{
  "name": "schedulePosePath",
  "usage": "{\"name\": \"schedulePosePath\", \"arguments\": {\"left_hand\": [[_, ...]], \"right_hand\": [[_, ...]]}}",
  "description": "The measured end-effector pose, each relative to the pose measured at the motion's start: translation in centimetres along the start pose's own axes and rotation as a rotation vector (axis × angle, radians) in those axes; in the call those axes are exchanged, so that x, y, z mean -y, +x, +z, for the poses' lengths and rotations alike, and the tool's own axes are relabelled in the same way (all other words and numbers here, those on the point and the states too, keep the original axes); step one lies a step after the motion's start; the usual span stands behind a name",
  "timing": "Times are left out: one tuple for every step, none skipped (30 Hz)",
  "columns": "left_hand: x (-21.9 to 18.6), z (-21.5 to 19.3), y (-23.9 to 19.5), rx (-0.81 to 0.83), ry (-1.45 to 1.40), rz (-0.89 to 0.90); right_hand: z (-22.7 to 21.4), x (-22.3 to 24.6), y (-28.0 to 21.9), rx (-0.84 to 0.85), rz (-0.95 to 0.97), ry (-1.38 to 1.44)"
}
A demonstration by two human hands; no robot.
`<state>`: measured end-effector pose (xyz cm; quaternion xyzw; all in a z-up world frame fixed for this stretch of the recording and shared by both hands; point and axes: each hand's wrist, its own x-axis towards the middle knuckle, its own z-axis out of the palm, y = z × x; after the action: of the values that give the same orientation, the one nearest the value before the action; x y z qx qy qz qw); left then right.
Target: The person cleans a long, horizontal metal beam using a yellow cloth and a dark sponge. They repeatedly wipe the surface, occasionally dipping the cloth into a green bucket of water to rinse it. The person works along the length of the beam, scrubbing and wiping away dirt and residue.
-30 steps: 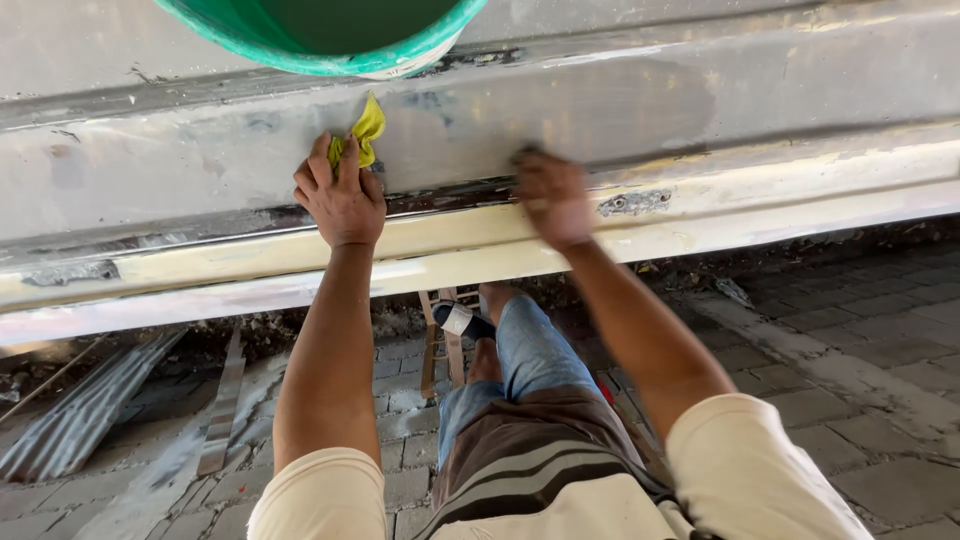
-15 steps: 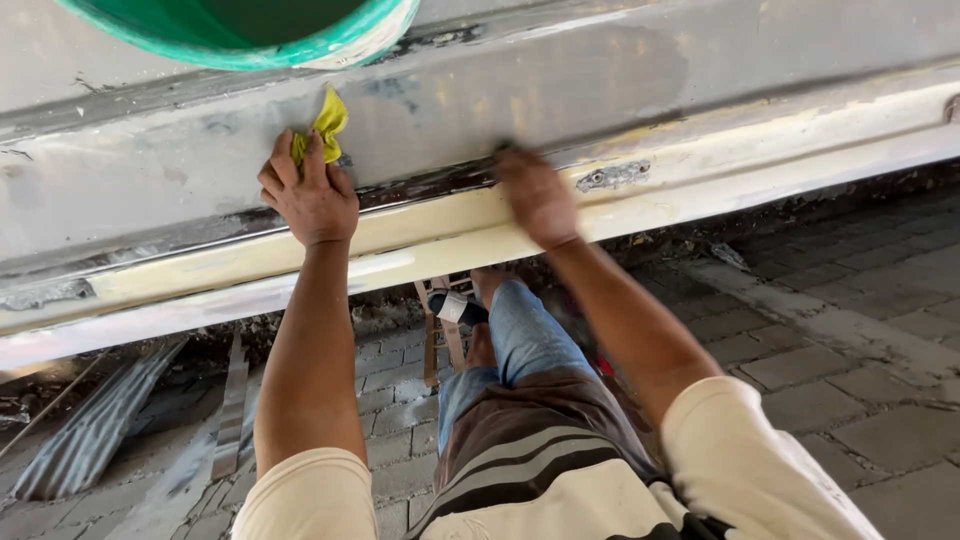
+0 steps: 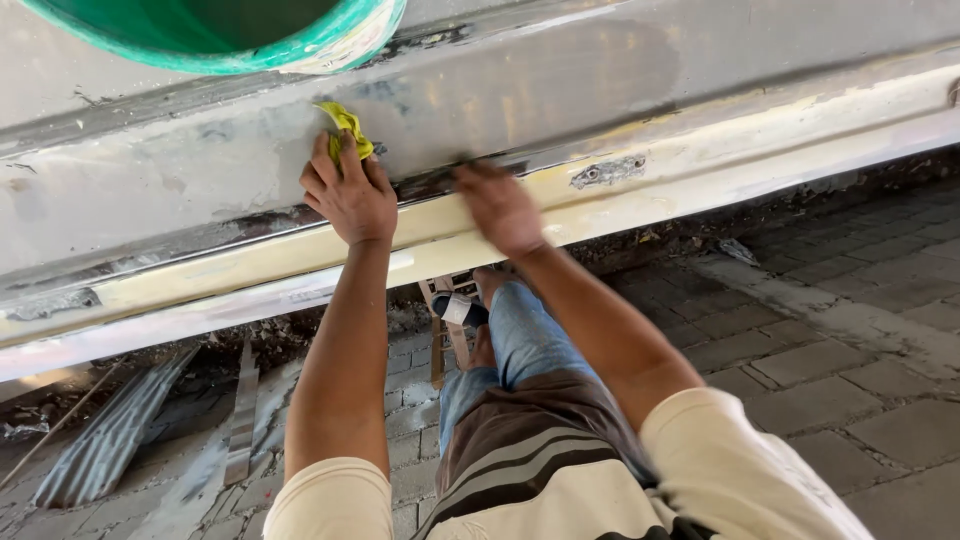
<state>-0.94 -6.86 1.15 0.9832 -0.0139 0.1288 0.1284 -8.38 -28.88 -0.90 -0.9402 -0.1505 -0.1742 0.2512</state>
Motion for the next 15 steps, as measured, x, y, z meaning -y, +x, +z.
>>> {"name": "schedulePosePath", "arguments": {"left_hand": [[0.2, 0.0, -0.4, 0.003, 0.0, 0.002], [0.4, 0.1, -0.2, 0.002, 0.004, 0.015], [0.6, 0.1, 0.1, 0.002, 0.008, 0.027], [0.2, 0.0, 0.2, -0.004, 0.01, 0.027], [-0.1, 0.0, 0.4, -0.017, 0.001, 0.009], [-0.8, 0.1, 0.3, -0.027, -0.012, -0.007], [-1.6, 1.6, -0.3, -0.031, -0.015, -0.007], [-1.9, 2.8, -0.6, -0.034, -0.041, 0.03], [-2.2, 4.2, -0.9, -0.038, -0.067, 0.068], [-3.3, 3.5, -0.9, -0.037, -0.065, 0.069], [-4.4, 2.8, -0.8, -0.027, -0.084, 0.026], [-5.5, 2.3, -0.4, -0.023, -0.103, -0.018], [-4.6, 2.3, -0.4, -0.028, -0.103, -0.018], [-3.5, 2.1, -0.3, -0.004, -0.104, 0.073], [-2.3, 1.9, -0.2, 0.021, -0.104, 0.164]], "right_hand": [[-1.7, -3.2, -2.0, 0.001, 0.004, 0.0], [-3.3, -6.8, -3.4, -0.019, 0.097, -0.13], [-5.0, -10.4, -4.7, -0.04, 0.19, -0.259], [-5.3, -10.7, -4.4, -0.045, 0.186, -0.258], [-5.7, -11.0, -4.1, -0.168, 0.288, -0.213], [-6.4, -11.4, -4.1, -0.29, 0.391, -0.172], [-5.5, -9.6, -3.4, -0.294, 0.388, -0.174], [-4.1, -7.6, -2.4, -0.277, 0.481, -0.152], [-2.7, -5.6, -1.4, -0.259, 0.573, -0.129], [-0.9, -2.8, -0.6, -0.259, 0.574, -0.128], [1.0, 0.1, 0.2, -0.092, 0.399, -0.142], [2.9, 2.7, 1.2, 0.069, 0.217, -0.156], [2.0, 1.6, 1.6, 0.066, 0.213, -0.155], [1.2, 0.7, 2.2, 0.093, 0.172, -0.038], [0.4, -0.1, 2.8, 0.119, 0.129, 0.079]]}}
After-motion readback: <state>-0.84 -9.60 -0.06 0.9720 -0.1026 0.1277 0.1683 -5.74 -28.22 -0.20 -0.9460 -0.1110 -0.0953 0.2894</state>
